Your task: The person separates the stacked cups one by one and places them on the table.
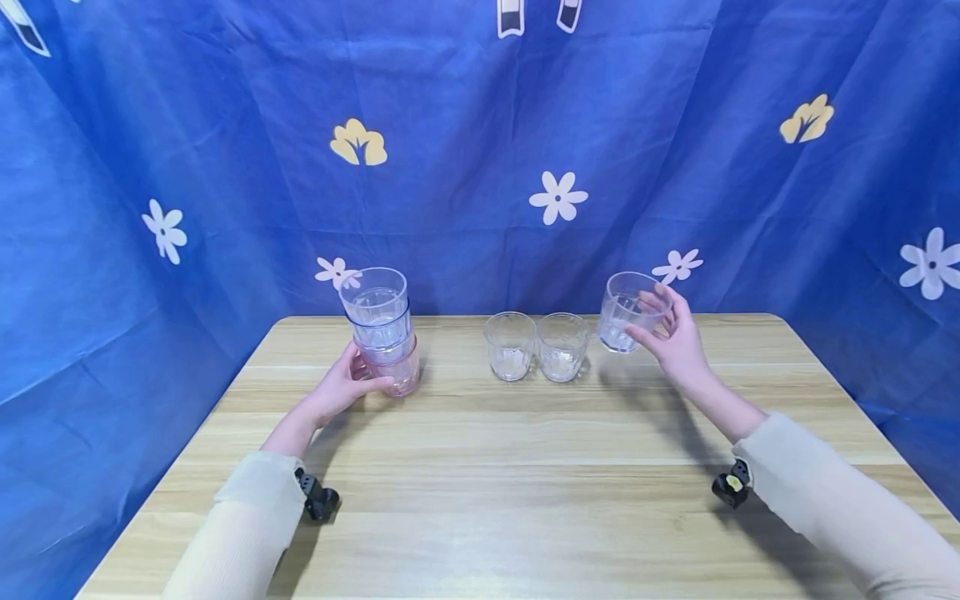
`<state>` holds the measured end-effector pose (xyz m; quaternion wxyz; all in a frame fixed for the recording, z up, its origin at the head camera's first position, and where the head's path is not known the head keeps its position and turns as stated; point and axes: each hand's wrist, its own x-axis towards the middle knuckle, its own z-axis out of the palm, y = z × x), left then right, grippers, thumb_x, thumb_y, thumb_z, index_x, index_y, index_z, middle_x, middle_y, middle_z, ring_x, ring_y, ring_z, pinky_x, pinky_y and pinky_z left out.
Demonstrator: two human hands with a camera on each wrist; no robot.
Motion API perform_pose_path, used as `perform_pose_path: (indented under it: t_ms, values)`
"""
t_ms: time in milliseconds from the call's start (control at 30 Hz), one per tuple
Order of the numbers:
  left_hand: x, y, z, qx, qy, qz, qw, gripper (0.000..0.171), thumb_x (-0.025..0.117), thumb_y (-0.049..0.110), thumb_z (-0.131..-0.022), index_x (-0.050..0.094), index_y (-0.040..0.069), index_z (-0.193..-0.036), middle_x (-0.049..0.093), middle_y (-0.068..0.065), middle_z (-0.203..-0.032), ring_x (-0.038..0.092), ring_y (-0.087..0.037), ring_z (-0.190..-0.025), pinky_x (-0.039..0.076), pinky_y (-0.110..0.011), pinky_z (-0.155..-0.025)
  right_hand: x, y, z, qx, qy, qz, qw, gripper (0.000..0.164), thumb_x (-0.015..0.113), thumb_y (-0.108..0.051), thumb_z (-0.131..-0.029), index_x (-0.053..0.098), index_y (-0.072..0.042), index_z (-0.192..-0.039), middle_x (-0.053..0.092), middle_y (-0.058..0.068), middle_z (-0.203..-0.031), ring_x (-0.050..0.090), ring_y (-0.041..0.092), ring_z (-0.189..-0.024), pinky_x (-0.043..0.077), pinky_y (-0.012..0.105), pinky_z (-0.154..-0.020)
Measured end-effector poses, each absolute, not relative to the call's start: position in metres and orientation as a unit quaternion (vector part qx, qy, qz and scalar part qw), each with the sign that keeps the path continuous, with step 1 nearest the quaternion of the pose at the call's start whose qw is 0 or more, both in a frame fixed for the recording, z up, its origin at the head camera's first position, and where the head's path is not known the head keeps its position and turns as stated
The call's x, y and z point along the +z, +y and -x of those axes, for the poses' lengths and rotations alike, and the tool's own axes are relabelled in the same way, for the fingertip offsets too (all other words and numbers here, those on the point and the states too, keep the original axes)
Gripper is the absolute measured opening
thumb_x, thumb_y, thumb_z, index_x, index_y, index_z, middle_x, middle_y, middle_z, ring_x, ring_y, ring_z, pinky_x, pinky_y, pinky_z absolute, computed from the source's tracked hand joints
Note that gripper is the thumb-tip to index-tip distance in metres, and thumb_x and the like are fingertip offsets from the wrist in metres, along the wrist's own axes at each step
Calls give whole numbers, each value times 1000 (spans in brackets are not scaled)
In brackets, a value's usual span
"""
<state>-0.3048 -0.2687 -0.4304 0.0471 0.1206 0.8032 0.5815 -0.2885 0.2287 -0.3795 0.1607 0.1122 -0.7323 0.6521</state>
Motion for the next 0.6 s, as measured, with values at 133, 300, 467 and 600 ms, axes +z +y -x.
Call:
perform_pose_path:
  t_ms: [133,300,467,600]
  values:
    - [-431,-269,305,578,806,-118,46,89,72,2,-85,14,5,-153,37,-32,-144,39,-44,-130,34,-50,-108,-389,237,293,651,-735,-101,158,76,67,11,-84,22,7,-145,42,24,-143,43,28,-130,33,46,-111]
    - [-432,-269,306,577,808,-114,48,91,73,4,-85,14,6,-153,37,-31,-144,39,-43,-130,34,-50,-108,-401,243,297,632,-756,-86,148,78,68,13,-82,19,11,-144,39,30,-143,38,41,-131,29,33,-113]
    - [-430,-269,304,579,806,-115,48,90,72,3,-86,12,5,-154,36,-32,-144,38,-44,-131,34,-51,-108,-413,246,299,616,-774,-76,125,78,68,10,-84,18,13,-144,37,32,-144,34,42,-134,22,35,-116]
    - [-429,-268,302,583,803,-117,48,89,71,2,-86,13,5,-153,36,-32,-144,38,-44,-131,33,-51,-109,-420,246,301,601,-788,-79,105,81,70,6,-84,16,13,-145,33,34,-144,29,43,-137,18,42,-117]
